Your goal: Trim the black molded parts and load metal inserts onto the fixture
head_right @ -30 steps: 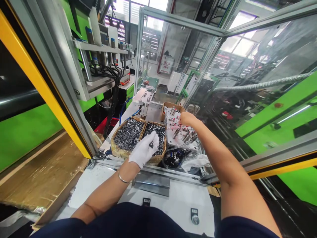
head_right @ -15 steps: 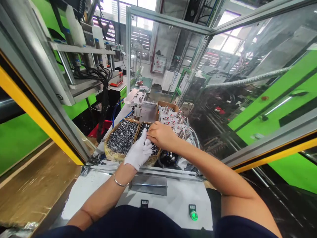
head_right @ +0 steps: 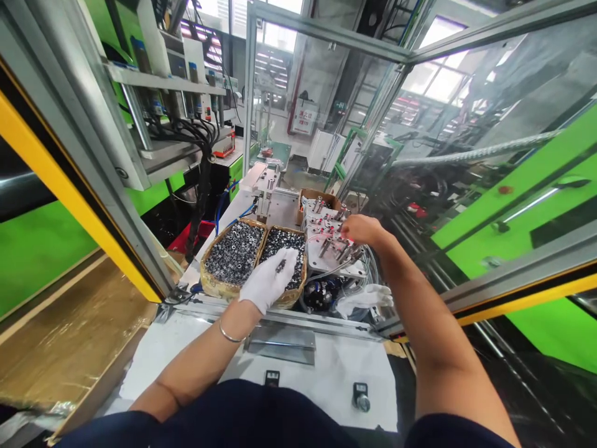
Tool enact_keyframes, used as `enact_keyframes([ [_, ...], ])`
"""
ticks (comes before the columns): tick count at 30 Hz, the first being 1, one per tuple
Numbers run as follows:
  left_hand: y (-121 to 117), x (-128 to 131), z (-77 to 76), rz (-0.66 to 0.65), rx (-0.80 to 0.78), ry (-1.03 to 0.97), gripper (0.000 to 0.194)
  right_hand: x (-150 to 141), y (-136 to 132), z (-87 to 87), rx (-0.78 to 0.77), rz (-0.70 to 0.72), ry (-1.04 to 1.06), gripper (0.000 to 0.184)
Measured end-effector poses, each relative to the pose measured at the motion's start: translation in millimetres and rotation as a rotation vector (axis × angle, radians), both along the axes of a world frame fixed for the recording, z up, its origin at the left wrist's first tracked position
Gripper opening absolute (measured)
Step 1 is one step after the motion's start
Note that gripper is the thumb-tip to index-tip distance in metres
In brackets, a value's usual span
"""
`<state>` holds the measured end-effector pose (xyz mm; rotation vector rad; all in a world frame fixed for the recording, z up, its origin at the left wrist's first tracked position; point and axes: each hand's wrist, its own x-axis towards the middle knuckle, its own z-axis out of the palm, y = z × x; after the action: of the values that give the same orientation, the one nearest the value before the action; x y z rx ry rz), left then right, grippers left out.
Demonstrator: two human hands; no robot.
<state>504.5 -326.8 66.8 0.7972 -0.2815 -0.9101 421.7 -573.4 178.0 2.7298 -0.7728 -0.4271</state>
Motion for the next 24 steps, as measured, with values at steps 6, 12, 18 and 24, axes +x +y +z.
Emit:
enact_keyframes([
  [6, -2.3, 1.9, 14.4, -0.163, 0.023, 0.458, 0.033, 8.6, 6.6, 0.7, -0.014, -0.078, 0.055, 0.028],
  [12, 5.4, 0.5, 20.6, -0.128, -0.037, 0.417, 0.014, 13.4, 15.4, 2.6, -0.041, -0.127, 0.072, 0.030],
  [18, 5.9, -4.1, 20.4, -0.101, -0.055, 0.411, 0.012, 13.2, 20.3, 9.1, -0.075, -0.144, 0.061, 0.023],
  [24, -1.3, -3.6, 25.4, -0.178, 0.003, 0.471, 0.027, 3.9, 77.9, 17.7, 0.043, 0.291, -0.368, 0.028],
])
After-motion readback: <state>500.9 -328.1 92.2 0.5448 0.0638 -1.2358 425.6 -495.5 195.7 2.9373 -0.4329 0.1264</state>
